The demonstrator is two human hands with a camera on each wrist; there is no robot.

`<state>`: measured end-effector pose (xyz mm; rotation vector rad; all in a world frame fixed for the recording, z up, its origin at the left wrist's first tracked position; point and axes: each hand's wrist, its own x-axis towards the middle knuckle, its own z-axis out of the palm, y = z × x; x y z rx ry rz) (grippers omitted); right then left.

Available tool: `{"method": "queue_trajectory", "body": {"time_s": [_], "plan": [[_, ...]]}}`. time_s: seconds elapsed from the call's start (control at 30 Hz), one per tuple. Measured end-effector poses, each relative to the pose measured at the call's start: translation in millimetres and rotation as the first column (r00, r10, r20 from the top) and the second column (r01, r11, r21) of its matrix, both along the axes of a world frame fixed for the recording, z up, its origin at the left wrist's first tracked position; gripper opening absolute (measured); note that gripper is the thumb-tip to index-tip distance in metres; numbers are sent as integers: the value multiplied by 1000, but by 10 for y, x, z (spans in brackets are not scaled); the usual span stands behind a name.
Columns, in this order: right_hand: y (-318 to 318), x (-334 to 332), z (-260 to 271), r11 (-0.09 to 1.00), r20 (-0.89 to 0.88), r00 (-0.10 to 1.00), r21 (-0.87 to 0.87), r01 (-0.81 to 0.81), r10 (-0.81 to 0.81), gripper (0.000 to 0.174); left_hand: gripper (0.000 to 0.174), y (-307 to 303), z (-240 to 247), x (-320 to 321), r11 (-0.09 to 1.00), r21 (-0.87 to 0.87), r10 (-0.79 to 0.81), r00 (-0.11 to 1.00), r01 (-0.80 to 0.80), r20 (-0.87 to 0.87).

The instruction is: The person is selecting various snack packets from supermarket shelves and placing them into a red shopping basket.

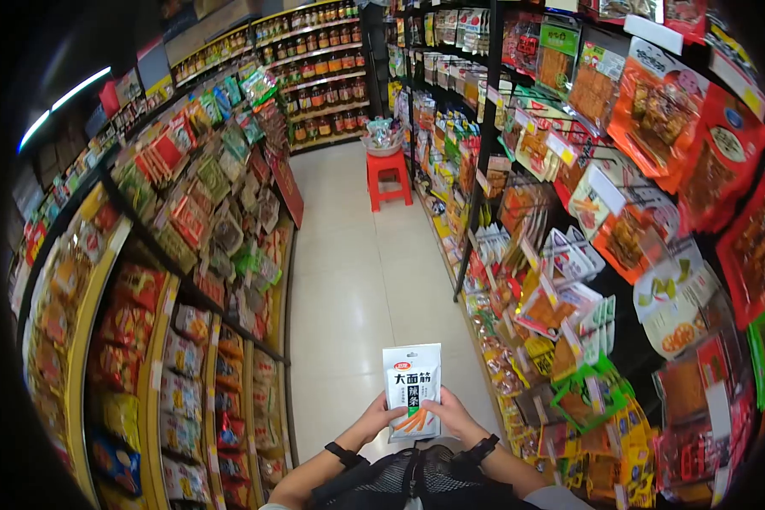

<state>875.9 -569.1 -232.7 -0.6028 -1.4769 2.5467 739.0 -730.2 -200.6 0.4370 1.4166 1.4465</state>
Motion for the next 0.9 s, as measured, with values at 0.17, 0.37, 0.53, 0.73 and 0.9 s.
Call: {"method": "queue_trajectory", "body": {"time_s": [0.17, 0.37, 0.53, 0.73, 0.9], "plan": [[756, -942, 245, 994, 37, 996, 68, -86, 84, 39, 50, 621, 104, -827, 997, 5, 83, 997, -83, 6], [1433, -2041, 215, 980, 116, 980, 101, -172, 160, 43, 54, 1228, -64, -1807, 985, 59, 156, 984, -161, 87], [2113, -3147, -86, 982, 131, 986, 141, -125, 107, 45, 57, 1946, -350, -2924, 986, 92, 123, 984, -135, 129], [3117, -4630, 63, 984, 162, 984, 147, -98, 74, 47, 57, 2967, -225, -4504, 989, 142, 23, 998, -33, 67], [3665, -5600, 386, 992, 180, 982, 110, -67, 46, 48, 57, 3550, 74, -5569, 994, 91, -58, 997, 54, 51]]}}
